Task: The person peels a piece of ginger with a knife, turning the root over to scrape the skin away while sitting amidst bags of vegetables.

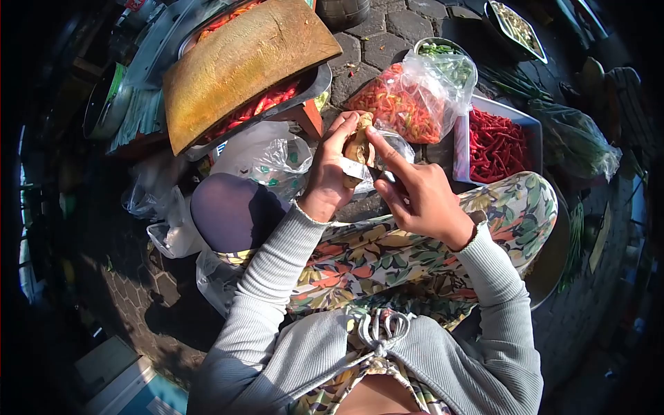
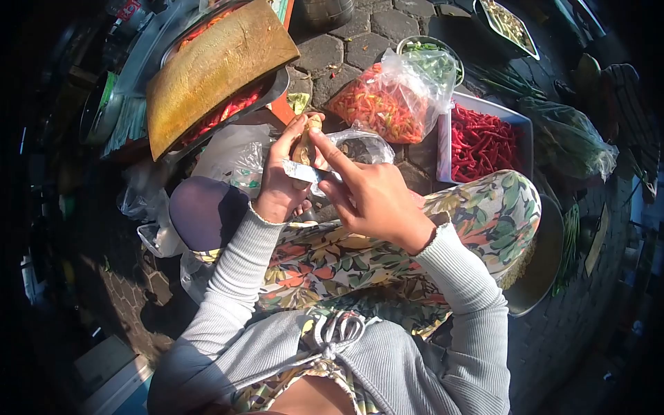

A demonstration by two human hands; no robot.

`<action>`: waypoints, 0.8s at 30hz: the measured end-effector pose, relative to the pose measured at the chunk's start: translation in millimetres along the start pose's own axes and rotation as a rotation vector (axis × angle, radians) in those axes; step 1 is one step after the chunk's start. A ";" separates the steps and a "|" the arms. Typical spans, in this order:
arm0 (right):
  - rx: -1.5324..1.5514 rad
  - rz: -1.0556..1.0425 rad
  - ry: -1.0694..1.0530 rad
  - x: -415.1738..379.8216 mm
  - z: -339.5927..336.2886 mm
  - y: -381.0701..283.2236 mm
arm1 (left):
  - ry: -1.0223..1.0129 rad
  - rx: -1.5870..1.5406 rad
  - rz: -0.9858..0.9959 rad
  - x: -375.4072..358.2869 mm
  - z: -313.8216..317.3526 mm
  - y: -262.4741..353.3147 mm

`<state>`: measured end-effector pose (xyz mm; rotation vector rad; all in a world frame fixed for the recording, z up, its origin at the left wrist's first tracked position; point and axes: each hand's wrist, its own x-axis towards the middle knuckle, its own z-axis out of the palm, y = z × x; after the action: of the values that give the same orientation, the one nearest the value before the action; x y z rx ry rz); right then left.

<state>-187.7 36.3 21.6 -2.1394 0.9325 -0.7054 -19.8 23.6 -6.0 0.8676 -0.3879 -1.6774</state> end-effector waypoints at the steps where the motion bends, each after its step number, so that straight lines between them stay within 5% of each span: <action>1: -0.002 0.008 -0.005 -0.4 0.6 -0.6 | -0.012 0.022 0.017 -0.6 0.7 0.2; 13: 0.074 0.040 -0.028 -1.2 -2.4 -2.8 | 0.056 0.178 0.101 -4.5 5.1 2.3; 19: 0.063 -0.028 0.034 -1.9 -2.8 -0.9 | -0.103 -0.047 -0.074 -4.9 -0.1 2.5; 24: -0.042 -0.001 0.020 -2.2 -1.0 -3.8 | 0.064 -0.089 -0.061 -5.6 6.3 0.2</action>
<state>-188.1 39.6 24.7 -2.1728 0.9652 -0.7147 -23.8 27.6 0.3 0.8727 -0.2436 -1.7047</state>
